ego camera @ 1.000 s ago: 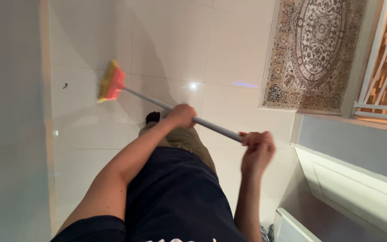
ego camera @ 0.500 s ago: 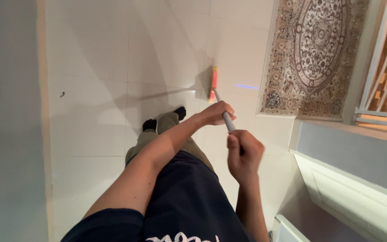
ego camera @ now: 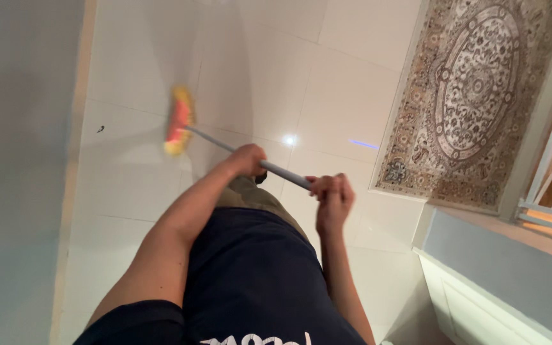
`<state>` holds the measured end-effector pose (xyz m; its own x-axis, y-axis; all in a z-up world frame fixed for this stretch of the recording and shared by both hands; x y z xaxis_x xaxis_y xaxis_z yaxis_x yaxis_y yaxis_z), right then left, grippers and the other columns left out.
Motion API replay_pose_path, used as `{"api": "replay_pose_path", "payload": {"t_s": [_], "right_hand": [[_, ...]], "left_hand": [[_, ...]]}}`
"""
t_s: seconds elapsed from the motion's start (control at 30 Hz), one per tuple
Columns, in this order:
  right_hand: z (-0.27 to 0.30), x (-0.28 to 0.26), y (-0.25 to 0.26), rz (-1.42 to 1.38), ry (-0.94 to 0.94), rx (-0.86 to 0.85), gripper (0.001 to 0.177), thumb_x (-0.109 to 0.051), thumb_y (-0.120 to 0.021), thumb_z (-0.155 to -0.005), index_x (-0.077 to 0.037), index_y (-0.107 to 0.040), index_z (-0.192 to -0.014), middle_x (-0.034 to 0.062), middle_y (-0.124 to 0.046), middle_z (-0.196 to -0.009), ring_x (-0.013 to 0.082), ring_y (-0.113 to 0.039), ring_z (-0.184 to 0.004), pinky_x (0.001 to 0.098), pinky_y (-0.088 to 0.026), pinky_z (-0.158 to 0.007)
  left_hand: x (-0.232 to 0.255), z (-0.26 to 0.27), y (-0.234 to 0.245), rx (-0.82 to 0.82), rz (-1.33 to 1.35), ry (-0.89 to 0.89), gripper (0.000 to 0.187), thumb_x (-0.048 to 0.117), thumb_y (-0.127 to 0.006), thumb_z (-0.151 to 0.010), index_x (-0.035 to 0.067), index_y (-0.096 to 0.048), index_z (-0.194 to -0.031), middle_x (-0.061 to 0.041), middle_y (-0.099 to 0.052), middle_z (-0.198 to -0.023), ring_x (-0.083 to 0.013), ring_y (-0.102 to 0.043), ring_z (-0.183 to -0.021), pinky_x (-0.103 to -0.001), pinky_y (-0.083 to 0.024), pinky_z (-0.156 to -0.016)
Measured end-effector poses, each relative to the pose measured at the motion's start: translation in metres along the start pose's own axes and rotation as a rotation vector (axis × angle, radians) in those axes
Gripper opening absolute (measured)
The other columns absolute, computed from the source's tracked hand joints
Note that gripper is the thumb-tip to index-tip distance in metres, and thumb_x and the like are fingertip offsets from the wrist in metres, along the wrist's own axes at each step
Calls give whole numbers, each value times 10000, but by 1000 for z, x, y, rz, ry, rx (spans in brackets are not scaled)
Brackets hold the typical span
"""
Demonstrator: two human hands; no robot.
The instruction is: The person sweeps a tiled floor using a broom with a long handle. They move the broom back and forth across the floor, covering different areas of the room.
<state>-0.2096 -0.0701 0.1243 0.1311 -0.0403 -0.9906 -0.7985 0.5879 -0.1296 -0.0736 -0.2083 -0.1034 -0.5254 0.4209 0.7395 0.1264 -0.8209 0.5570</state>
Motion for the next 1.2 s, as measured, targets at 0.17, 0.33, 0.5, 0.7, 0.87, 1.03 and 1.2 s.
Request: {"api": "replay_pose_path", "payload": {"t_s": [0.17,0.33,0.5,0.7,0.87,1.03,1.2], "right_hand": [[-17,-6,30,-31,-20,-12,432,-286,-405,-1156,-78,-466,-783,48,-469,-668,179,-523,-664,518,-577,-943],[-27,-87,73,116,218,163,492,-327,-412,-1194,-84,-493,-774,52,-457,-645,169,-461,-579,480,-629,-750],[-10,-154,72,-53,445,205,390,-247,-445,-1200,-115,-368,-841,-22,-361,-549,49,-346,-451,281,-375,-448],[-9,-145,0,474,526,-99,325,-102,-567,-1064,-42,-461,-763,40,-482,-657,127,-446,-534,318,-375,-504],[-35,-121,-38,839,325,-202,182,-42,-642,-969,21,-602,-803,118,-589,-691,144,-515,-562,329,-415,-527],[-66,-133,-11,632,443,-50,330,-55,-465,-1108,-31,-538,-787,72,-629,-703,135,-636,-620,365,-649,-746],[-109,-101,13,210,339,126,347,-206,-399,-1165,-94,-428,-837,43,-505,-640,108,-573,-596,428,-649,-756]], "left_hand": [[12,-10,12,56,-66,28,96,175,-681,-693,111,-753,-691,-180,-722,-764,-381,-697,-752,-501,-566,-696],[104,-42,30,136,-92,-146,152,175,-667,-736,70,-690,-629,-186,-685,-709,-389,-680,-692,-498,-554,-654],[199,-69,36,181,100,-441,231,118,-642,-718,59,-531,-524,-184,-586,-592,-397,-553,-560,-514,-428,-542],[214,-92,27,105,394,-548,433,186,-700,-870,29,-429,-571,-178,-492,-570,-359,-448,-532,-462,-389,-554],[170,-124,19,9,436,-442,449,192,-704,-880,32,-410,-581,-191,-468,-601,-378,-416,-619,-465,-380,-593],[153,-138,44,102,208,-443,336,193,-694,-815,48,-514,-571,-175,-592,-631,-394,-570,-618,-497,-449,-586],[98,-149,81,52,-70,-342,146,149,-664,-747,100,-693,-612,-183,-697,-723,-384,-669,-713,-491,-539,-687]]}}
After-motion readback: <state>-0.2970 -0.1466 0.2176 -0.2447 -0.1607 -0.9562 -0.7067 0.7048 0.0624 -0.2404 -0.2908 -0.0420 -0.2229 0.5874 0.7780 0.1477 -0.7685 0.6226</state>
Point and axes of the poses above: each hand's wrist, its own z-axis away from the middle knuckle, its own y-axis out of the back of the hand, x = y × z, the point moved 5 cm from there along -z, towards the middle knuckle
